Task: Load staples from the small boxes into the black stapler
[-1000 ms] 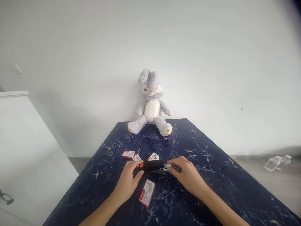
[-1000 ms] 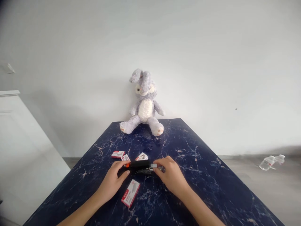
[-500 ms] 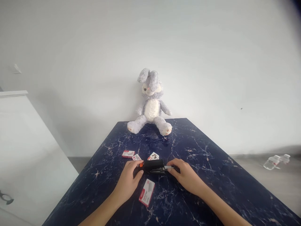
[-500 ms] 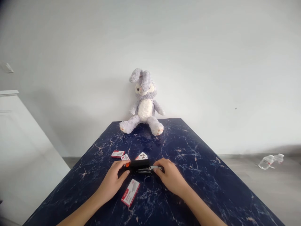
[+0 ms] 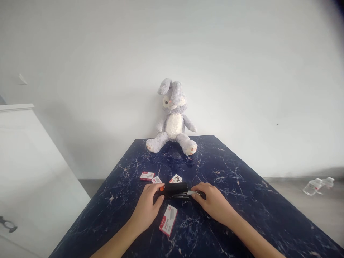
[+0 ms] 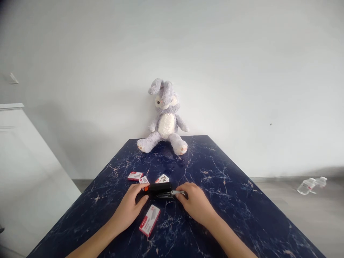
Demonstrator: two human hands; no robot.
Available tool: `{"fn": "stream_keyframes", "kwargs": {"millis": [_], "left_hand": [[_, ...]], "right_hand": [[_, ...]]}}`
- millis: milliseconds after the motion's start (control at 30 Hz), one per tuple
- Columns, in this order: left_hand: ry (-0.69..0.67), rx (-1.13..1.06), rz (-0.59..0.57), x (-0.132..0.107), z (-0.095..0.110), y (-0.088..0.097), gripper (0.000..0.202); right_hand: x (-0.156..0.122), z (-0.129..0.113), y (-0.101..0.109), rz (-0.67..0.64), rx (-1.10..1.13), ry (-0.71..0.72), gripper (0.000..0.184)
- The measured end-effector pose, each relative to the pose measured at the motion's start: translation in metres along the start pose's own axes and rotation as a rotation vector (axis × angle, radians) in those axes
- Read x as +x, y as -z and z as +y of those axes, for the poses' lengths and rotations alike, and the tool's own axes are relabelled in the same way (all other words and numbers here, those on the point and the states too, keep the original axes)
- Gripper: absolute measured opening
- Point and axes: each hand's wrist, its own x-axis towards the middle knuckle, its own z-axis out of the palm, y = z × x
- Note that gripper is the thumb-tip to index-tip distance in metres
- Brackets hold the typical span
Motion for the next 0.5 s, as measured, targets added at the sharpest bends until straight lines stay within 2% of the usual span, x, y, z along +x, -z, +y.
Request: {"fn": "stream_keyframes", "kwargs": {"millis": [100, 200, 300, 400, 500], "left_hand": [[-0.007, 0.007, 0.004, 0.0, 0.002, 0.0, 0.033], [-0.032, 0.025, 0.016, 0.0, 0.005, 0.001, 0.032], [-0.068, 0.04, 0.001, -0.001, 0.008, 0.001, 0.032], [-0.067, 0.021, -0.023, -0.002, 0.009, -0.001, 0.034], [-0.062, -0.001, -0.023, -0.001, 0.007, -0.003, 0.037]], "right_hand": [[-0.002, 0.0, 0.002, 0.035, -0.108, -0.01, 0.029], [-0.002, -0.001, 0.008, 0.114, -0.221, -0.161, 0.046], [-0.003, -0.006, 0.009, 0.11, -0.224, -0.242, 0.051], [-0.007, -0.015, -0.004, 0.037, -0.121, -0.161, 0.059], [-0.015, -0.027, -0.024, 0.002, -0.04, -0.04, 0.077]]}}
